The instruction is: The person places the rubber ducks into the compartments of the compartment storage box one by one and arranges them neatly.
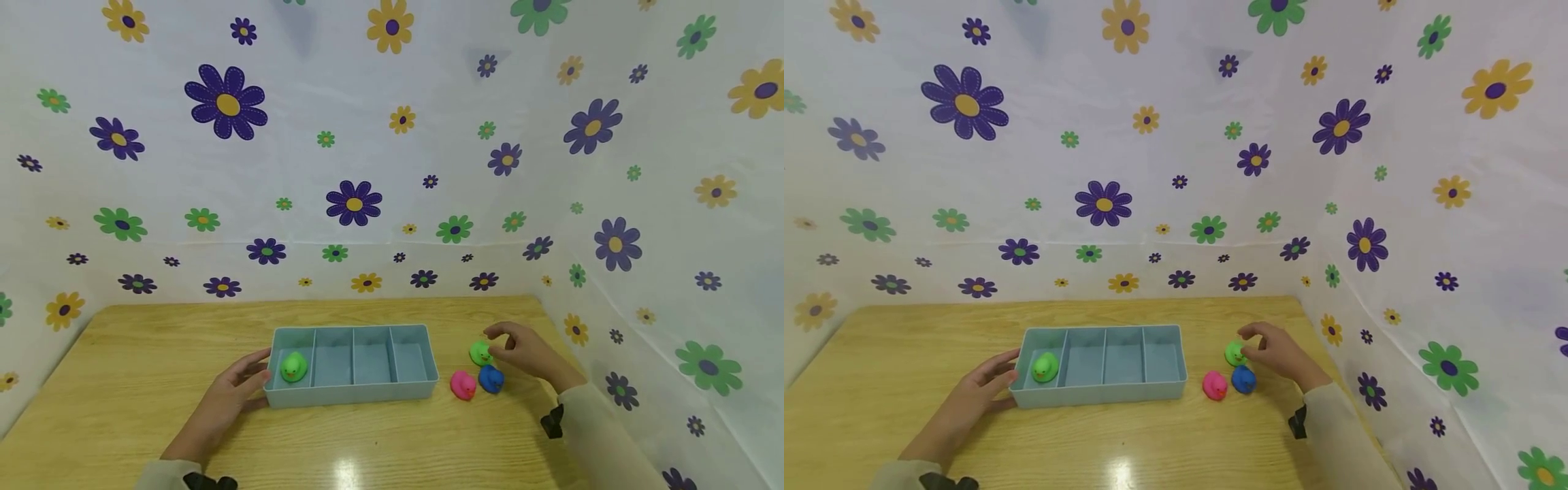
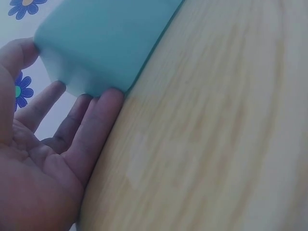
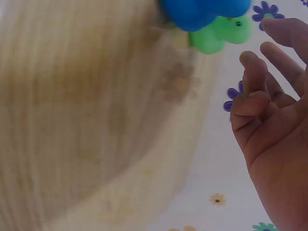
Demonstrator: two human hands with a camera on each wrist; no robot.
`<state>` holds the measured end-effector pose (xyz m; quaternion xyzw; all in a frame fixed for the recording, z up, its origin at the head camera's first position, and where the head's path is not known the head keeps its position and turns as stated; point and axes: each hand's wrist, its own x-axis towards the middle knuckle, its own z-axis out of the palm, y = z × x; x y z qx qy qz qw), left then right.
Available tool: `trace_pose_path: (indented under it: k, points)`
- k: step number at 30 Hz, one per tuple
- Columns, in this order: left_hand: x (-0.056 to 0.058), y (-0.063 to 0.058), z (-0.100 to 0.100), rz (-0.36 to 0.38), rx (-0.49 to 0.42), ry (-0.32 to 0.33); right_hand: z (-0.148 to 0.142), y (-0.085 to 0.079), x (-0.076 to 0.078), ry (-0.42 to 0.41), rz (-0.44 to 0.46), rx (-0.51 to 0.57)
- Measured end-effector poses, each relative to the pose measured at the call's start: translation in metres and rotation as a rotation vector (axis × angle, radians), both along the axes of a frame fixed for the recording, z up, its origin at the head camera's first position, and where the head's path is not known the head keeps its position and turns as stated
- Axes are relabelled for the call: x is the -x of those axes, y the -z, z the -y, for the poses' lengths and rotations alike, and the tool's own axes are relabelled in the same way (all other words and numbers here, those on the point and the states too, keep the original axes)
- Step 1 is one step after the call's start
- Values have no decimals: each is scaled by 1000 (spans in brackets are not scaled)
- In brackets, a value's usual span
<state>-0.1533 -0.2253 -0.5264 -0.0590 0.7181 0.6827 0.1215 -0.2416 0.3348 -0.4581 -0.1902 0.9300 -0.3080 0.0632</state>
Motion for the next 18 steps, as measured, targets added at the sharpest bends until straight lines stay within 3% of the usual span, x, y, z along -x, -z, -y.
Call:
trace_pose_path:
  k: [8, 18]
  points:
    - [0, 2, 0, -15, 0, 0, -4, 20, -1, -18, 26, 39]
    - [0, 1, 1, 2, -14, -7, 7, 22, -2, 24, -5, 29]
